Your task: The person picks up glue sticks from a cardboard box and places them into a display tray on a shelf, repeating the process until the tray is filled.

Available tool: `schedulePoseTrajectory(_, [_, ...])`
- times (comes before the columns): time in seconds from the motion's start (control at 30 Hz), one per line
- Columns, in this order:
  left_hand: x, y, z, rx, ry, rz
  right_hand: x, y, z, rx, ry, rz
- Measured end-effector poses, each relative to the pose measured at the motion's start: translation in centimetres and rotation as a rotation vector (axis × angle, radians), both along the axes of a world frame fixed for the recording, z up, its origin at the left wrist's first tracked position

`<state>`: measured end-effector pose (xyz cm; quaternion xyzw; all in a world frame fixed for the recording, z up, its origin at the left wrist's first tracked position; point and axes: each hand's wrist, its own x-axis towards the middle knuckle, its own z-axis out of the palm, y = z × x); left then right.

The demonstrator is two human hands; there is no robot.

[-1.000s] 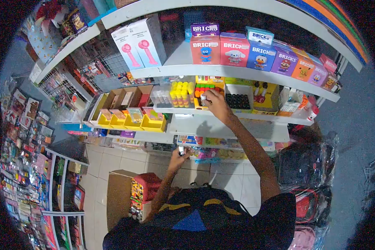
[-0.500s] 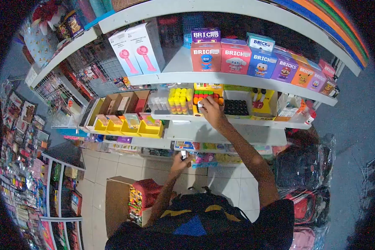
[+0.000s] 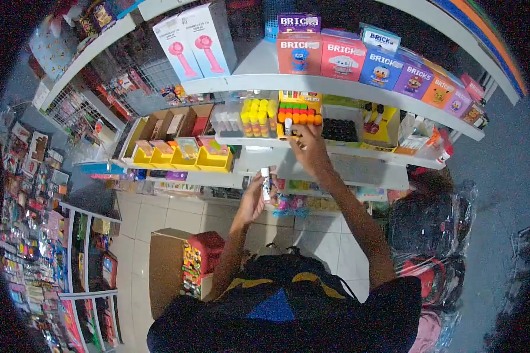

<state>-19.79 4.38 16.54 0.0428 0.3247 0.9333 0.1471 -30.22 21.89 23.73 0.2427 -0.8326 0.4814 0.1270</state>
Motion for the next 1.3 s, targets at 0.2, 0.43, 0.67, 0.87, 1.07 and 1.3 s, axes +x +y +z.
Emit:
schedulePoseTrajectory(0.2, [-0.1,0.3,0.9,-0.054,0.026,-0.055,4.1,0.4,0.0,-0.079,-0.354,0.361])
schedulePoseTrajectory(0.43, [0.0,2.1,0.1,-0.074,0.041,-0.007,4.1,2.4,-0.8,-0.065,-0.504,0.401])
schedulePoseTrajectory(0.67, [0.0,2.8,-0.6,-0.292,0.169,0.051,3.5,2.9,-1.6,-0.158,-0.399,0.216])
schedulePoseTrajectory(0.87, [-0.5,2.6,-0.7,-0.376,0.151,0.062,3.1,2.4,-1.8,-0.211,-0.366,0.198])
schedulePoseTrajectory(1.07, [-0.3,1.3,-2.3,-0.785,0.299,0.27,0.3,2.5,1.5,-0.102,-0.114,0.071])
schedulePoseTrajectory(1.3, [3.1,-4.7,-8.8,-0.817,0.062,0.367,-5.6,2.6,0.9,-0.069,0.052,0.011])
